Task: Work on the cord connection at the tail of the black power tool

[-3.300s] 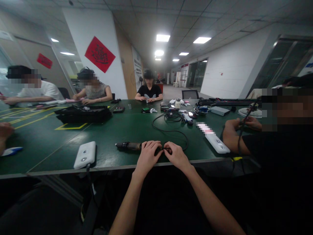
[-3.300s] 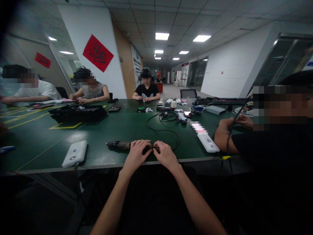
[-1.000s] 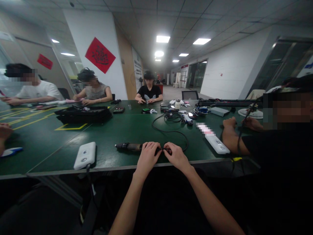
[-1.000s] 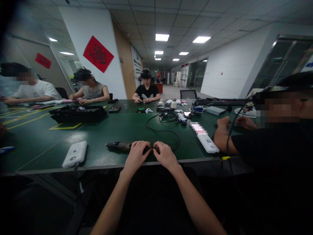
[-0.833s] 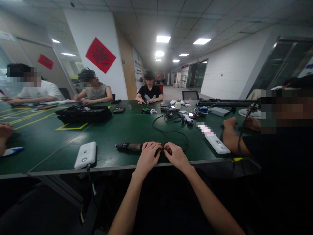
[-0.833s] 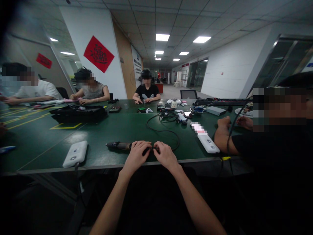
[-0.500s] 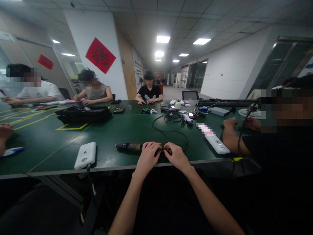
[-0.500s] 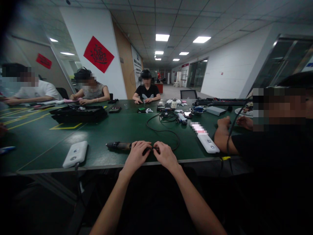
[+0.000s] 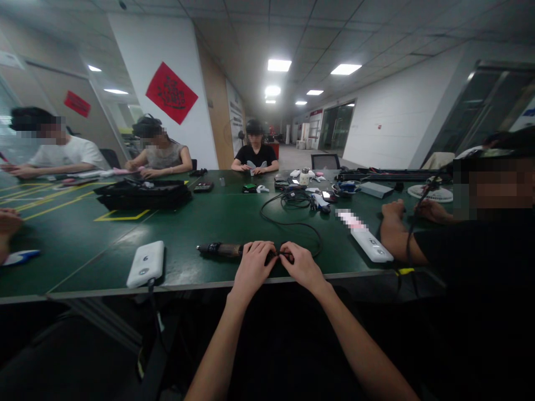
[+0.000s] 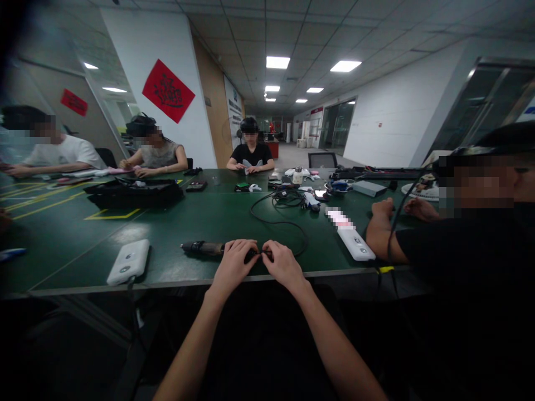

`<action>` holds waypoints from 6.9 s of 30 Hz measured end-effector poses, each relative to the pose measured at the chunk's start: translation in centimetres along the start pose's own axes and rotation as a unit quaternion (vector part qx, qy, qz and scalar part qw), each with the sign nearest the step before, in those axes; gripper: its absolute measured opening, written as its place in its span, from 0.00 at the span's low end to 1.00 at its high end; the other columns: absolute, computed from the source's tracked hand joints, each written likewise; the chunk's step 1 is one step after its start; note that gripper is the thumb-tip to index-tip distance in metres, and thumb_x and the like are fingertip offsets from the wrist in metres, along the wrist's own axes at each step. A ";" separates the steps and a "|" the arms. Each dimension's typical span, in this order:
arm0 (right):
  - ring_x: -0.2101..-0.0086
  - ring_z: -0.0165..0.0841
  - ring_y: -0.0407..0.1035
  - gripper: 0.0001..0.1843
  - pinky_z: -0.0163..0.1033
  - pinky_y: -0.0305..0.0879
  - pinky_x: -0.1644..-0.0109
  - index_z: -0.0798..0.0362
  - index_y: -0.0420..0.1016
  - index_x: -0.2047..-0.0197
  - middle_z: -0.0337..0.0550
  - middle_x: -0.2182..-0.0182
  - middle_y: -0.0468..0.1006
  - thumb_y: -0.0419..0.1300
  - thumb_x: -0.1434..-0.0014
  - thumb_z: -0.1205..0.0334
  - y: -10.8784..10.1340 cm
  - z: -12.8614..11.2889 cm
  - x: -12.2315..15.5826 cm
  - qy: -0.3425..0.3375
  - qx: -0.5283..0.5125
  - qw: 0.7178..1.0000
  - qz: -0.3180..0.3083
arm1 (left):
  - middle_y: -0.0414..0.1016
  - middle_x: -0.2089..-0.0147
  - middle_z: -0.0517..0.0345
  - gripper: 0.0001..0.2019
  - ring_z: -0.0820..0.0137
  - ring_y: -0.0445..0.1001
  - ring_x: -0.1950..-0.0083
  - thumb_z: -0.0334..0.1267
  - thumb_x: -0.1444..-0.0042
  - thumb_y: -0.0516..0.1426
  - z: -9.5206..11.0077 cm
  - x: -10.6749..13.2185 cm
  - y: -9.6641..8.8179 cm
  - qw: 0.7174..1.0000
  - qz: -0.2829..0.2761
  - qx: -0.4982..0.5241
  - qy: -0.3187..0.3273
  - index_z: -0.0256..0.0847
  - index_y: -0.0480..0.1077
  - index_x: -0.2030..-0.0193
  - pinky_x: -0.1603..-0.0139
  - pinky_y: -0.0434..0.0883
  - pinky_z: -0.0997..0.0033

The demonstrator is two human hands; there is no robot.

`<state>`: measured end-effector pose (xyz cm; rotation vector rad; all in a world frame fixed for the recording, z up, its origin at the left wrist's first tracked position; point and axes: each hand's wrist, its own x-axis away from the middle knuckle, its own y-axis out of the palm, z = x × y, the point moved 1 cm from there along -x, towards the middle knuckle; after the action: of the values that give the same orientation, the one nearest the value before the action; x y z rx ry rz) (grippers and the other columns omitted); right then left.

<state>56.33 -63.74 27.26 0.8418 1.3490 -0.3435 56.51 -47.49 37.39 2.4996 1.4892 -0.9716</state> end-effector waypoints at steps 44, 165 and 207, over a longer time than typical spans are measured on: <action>0.58 0.36 0.75 0.07 0.39 0.70 0.52 0.47 0.73 0.54 0.42 0.58 0.79 0.60 0.34 0.68 0.1 0.2 0.1 0.000 0.003 1.000 0.002 | 0.74 0.34 0.57 0.14 0.59 0.65 0.31 0.40 0.24 0.47 0.2 0.1 -0.4 0.999 0.025 -0.028 -0.003 0.49 0.75 0.52 0.27 0.54 0.46; 0.44 0.44 0.69 0.23 0.53 0.66 0.35 0.48 0.74 0.44 0.48 0.46 0.76 0.53 0.38 0.76 0.0 -0.4 0.0 -0.043 0.034 0.998 0.044 | 0.82 0.59 0.47 0.09 0.58 0.81 0.57 0.39 0.31 0.53 -0.1 -2.6 3.7 0.974 -0.069 -0.029 -0.213 0.44 0.75 0.56 0.56 0.70 0.63; 0.57 0.37 0.74 0.07 0.40 0.67 0.53 0.47 0.72 0.52 0.42 0.56 0.78 0.53 0.24 0.61 -0.3 -0.5 0.0 -0.011 0.064 0.998 -0.011 | 0.80 0.50 0.58 0.18 0.60 0.78 0.48 0.46 0.38 0.65 -7.4 -4.0 -2.2 0.988 -0.154 0.011 0.015 0.47 0.68 0.45 0.38 0.62 0.58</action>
<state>55.78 -63.64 27.14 0.9269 1.3273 -0.4589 56.99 -46.68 45.97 2.3521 1.9246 -0.9978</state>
